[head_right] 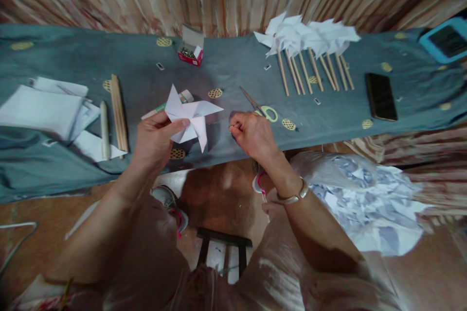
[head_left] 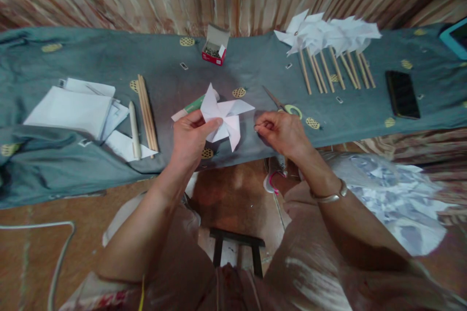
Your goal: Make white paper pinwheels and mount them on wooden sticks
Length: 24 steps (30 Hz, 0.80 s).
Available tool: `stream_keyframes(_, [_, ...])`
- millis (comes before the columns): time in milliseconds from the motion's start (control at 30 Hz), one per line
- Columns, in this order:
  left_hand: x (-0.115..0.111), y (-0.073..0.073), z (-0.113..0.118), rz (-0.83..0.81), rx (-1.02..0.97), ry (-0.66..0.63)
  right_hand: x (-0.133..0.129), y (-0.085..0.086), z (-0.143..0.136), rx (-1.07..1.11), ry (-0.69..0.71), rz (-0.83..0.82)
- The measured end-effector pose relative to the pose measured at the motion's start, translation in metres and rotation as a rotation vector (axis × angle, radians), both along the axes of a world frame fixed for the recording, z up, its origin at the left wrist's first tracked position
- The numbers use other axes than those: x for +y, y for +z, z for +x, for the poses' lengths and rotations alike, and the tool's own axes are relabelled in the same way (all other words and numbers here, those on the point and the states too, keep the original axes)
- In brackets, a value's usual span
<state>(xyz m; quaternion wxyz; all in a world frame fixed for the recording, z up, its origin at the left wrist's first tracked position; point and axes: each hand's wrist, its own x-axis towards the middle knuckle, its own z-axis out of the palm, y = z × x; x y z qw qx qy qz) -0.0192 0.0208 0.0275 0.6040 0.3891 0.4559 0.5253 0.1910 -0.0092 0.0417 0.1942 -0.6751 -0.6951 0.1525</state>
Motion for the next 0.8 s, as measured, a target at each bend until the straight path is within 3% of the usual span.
stream_keyframes(233, [0.0, -0.003, 0.0, -0.001, 0.03, 0.004, -0.001, 0.001, 0.0, -0.035, 0.006, 0.014])
stream_keyframes(500, [0.001, -0.002, 0.0, 0.012, 0.024, 0.021, 0.004, -0.014, -0.008, 0.291, 0.119, 0.046])
stream_keyframes(633, [0.001, 0.0, 0.0, 0.001, 0.002, 0.026, 0.005, -0.022, -0.004, 0.255, 0.108, 0.07])
stream_keyframes(800, [-0.001, 0.0, -0.002, 0.008, 0.0, 0.027, 0.004, -0.018, 0.003, 0.176, 0.081, 0.094])
